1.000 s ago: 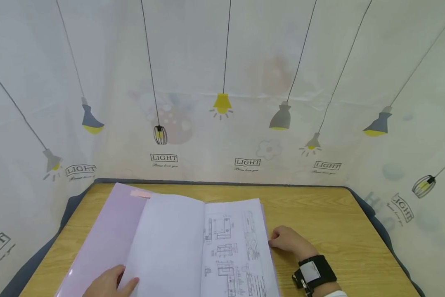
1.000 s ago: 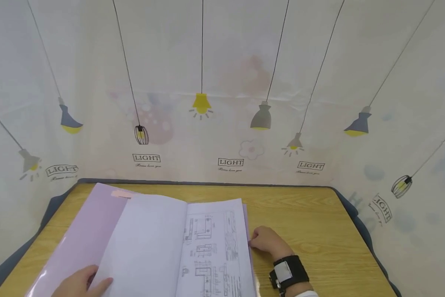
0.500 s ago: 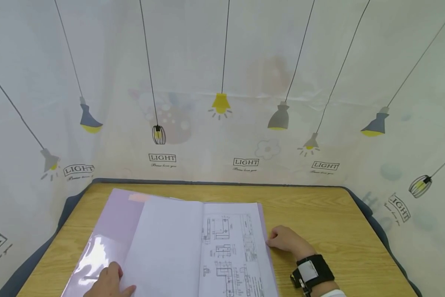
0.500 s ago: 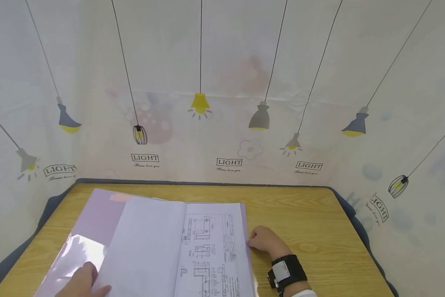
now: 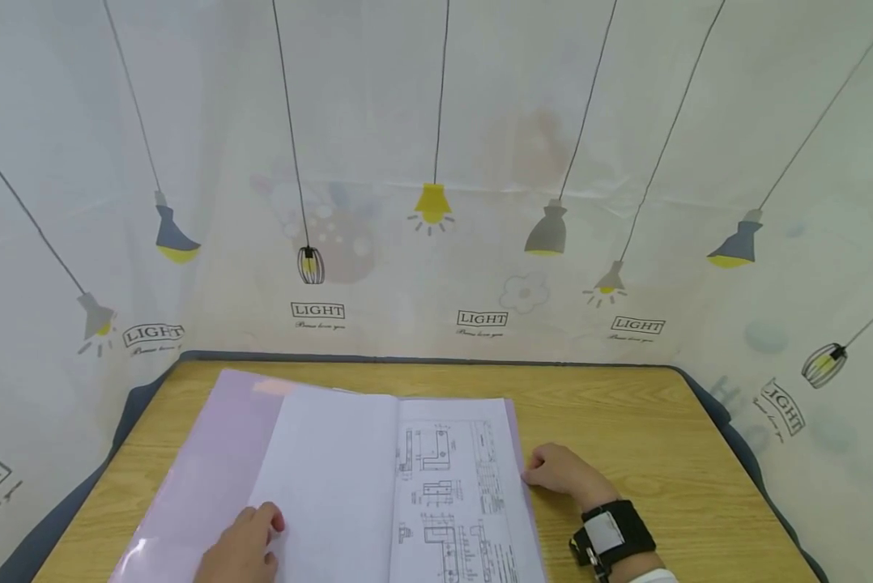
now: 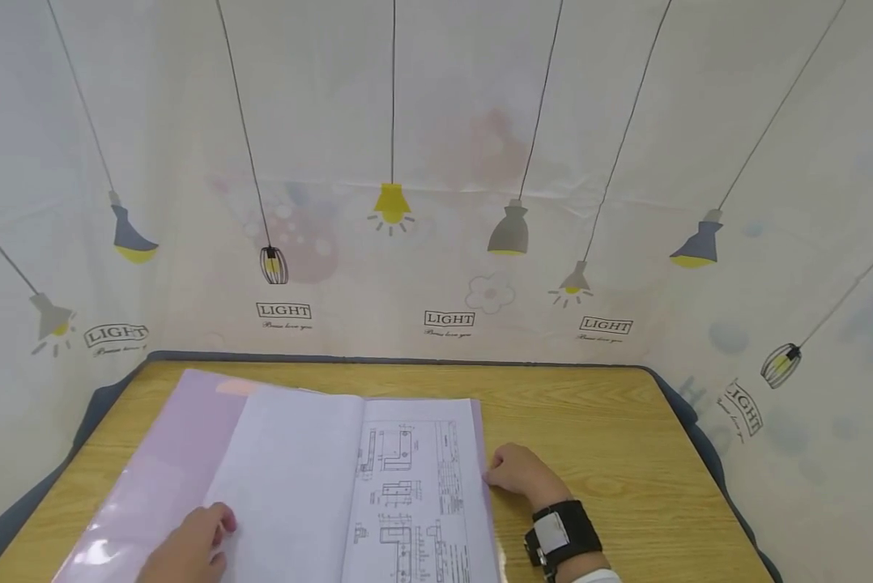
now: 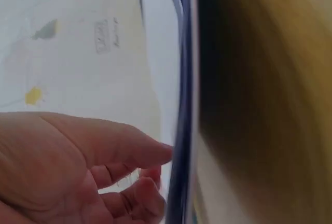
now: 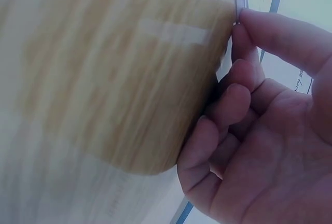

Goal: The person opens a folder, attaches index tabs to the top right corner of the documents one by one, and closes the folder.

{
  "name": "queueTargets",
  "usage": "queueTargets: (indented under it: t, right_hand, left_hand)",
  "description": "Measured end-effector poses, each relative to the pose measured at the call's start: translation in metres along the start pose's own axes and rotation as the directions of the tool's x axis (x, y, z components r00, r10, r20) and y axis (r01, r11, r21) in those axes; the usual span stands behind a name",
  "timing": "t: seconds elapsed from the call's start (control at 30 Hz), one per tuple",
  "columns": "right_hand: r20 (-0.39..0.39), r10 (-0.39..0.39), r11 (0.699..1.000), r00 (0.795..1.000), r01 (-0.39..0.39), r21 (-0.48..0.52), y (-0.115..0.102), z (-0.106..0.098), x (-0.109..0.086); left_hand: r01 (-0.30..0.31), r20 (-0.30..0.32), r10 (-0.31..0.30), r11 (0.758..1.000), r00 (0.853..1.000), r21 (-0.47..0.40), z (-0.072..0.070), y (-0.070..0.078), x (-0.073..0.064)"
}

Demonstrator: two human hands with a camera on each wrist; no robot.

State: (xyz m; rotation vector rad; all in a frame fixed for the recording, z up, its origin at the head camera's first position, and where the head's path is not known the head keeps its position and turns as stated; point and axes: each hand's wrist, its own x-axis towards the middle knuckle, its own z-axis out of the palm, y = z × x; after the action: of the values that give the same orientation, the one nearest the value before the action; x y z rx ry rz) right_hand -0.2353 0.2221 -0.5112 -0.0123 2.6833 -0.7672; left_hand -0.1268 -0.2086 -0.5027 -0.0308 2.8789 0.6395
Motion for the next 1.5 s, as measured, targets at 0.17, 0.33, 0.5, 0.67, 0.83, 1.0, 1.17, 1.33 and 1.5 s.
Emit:
queueTargets:
  t: [0.17,0.33,0.5,0.67,0.83,1.0,1.17,1.33,1.5]
  right_hand:
    - [0.003,0.010,1.000,1.000,-0.010,0.000,0.001,0.000,0.001]
    - [0.006,0.015,1.000,1.000,-0.015,0.006,0.000,-0.002,-0.001]
    - [0.007,0.010,1.000,1.000,-0.010,-0.004,0.000,-0.001,-0.001]
    - [0.015,0.011,1.000,1.000,-0.011,0.000,0.000,-0.001,0.001]
    - [0.029,0.017,1.000,0.999,-0.017,0.020,-0.001,-0.002,0.001]
    - [0.029,0.010,1.000,1.000,-0.010,0.027,-0.001,-0.002,0.000]
    - [0.037,0.021,1.000,0.999,-0.022,0.018,-0.001,-0.003,-0.001]
    - [0.026,0.015,1.000,1.000,-0.015,0.009,-0.003,-0.004,-0.003]
    - [0.004,0.010,1.000,1.000,-0.011,0.009,-0.005,-0.002,-0.005]
  left_hand:
    - [-0.207,-0.101,0.208,0.978,0.973,0.026,-0.004,0.060,0.001]
    - [-0.382,-0.012,0.386,0.917,0.922,0.114,0.004,0.106,0.017]
    - [-0.482,0.033,0.488,0.847,0.872,0.223,0.016,0.125,0.040]
    - [-0.462,0.024,0.478,0.833,0.878,0.306,0.032,0.119,0.066]
    - [-0.394,0.055,0.396,0.870,0.917,0.297,0.038,0.107,0.079]
    - [-0.345,0.091,0.333,0.923,0.938,0.172,0.039,0.098,0.082]
    - [-0.339,0.108,0.327,0.933,0.939,0.120,0.039,0.097,0.083]
    - [-0.323,0.120,0.311,0.940,0.943,0.104,0.041,0.098,0.085]
    - [-0.313,0.116,0.300,0.942,0.947,0.118,0.042,0.098,0.085]
